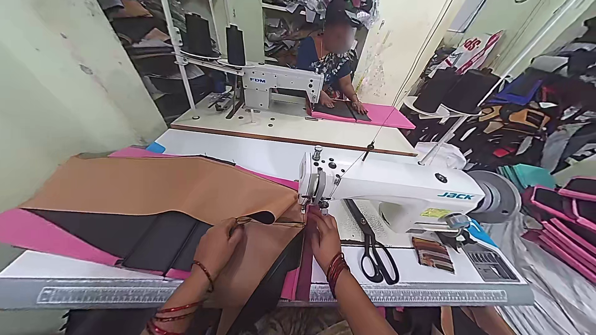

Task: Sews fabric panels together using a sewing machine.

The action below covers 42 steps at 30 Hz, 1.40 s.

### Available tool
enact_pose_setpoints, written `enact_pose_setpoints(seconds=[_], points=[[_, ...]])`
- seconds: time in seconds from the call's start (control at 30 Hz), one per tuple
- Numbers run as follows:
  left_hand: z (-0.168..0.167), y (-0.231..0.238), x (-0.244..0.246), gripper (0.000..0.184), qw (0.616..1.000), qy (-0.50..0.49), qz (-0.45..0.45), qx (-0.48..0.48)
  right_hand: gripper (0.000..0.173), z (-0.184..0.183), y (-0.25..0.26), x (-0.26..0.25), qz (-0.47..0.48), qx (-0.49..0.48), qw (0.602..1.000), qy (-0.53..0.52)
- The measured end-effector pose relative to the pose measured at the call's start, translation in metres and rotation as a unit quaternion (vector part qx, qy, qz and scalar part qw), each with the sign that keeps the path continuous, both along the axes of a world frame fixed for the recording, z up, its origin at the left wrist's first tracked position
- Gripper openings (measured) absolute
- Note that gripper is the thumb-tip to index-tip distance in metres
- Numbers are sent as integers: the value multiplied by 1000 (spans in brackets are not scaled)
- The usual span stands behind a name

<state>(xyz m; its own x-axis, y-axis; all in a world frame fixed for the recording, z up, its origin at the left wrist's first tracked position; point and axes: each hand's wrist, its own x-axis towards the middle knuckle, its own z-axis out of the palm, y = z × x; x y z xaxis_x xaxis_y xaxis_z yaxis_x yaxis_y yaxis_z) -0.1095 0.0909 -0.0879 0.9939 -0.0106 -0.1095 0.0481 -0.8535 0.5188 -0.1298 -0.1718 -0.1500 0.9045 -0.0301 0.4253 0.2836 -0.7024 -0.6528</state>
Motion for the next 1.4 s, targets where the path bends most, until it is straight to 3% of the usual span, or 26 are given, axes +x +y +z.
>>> enact_pose_setpoints(seconds=[0.1,0.23,0.53,0.7,1.4], points=[[0,2,7,28,997,-52,-33,38,38,-3,0,-8,43,-47,996,-70],[-16,5,15,31,995,-54,-58,58,30,-2,2,-9,34,-73,995,-63],[-19,-4,0,30,998,-54,-13,20,31,1,4,-12,27,-146,989,-21],[-17,-11,-2,32,999,-35,2,40,29,-6,1,-11,37,-179,981,-66],[-13,-28,28,38,997,-15,37,65,38,13,-1,7,26,-209,967,143]])
